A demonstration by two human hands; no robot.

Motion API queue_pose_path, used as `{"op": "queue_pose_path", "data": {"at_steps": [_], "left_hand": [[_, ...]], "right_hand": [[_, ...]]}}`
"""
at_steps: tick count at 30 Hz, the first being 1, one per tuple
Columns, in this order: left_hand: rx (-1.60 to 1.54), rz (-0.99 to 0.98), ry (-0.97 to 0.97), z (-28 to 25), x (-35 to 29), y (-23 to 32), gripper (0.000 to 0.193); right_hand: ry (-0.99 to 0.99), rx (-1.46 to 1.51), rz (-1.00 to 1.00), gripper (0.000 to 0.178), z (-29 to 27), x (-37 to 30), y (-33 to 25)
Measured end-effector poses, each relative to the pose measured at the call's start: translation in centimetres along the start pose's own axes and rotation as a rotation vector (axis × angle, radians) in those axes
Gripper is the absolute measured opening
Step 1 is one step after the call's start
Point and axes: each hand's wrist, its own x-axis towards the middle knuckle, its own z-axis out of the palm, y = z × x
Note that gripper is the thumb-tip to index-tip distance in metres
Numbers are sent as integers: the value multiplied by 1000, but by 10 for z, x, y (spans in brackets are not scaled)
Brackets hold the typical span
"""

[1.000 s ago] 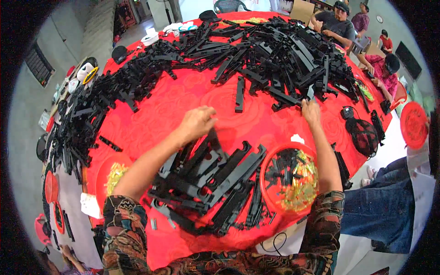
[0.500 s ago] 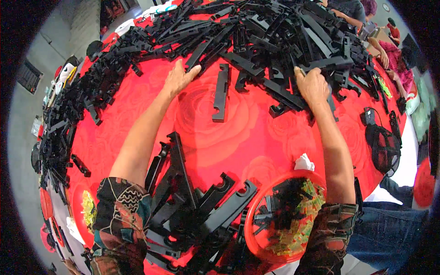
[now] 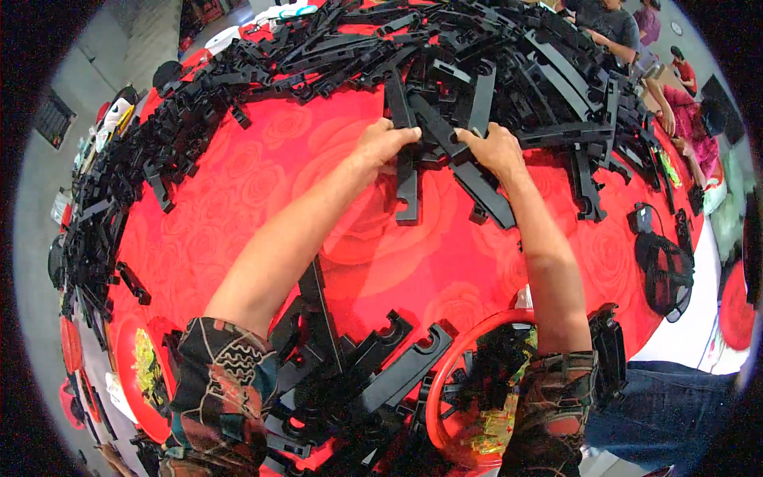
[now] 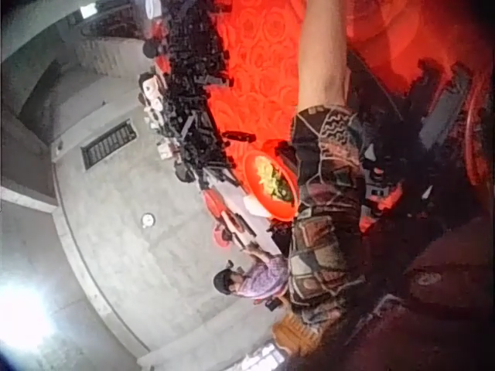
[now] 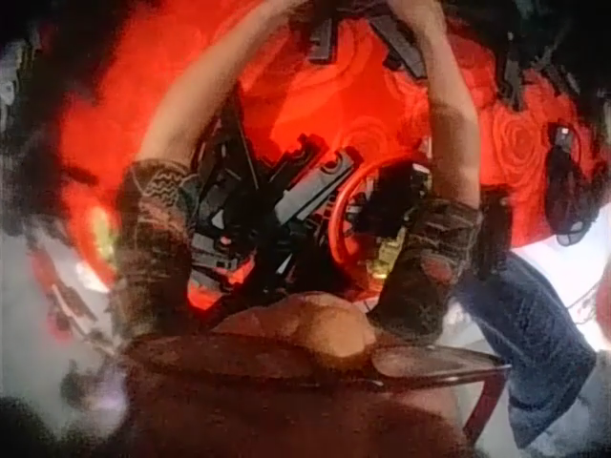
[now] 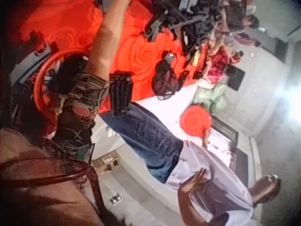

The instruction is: Assemble mechanical components for toy or model items at a workstation.

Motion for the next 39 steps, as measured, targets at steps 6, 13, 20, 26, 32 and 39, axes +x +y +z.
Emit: {"op": "queue_pose_path", "data": {"at_steps": [6,13,20,26,32,39], "left_hand": [[23,111,-29,-11,12,-34,45],[-50,-174,-94,-11,-26,8,73],[100,142,103,-9,50,-45,89],[-396,136,-71,-7,25,-39,71],[-497,62,-70,-38,-34,-33,58],[-482,146,-36,-69,-89,3,58]], "right_hand": [[-192,298,-51,51,13,-19,-13],[-102,-141,102,81,-13,-9,-13],[-53,-97,140,82,9,12,-35],[-108,-38,-175,53,30,-3,-35],[-110,53,5,50,36,-56,-80],[-222,405,-41,37,55,-79,-101]]}}
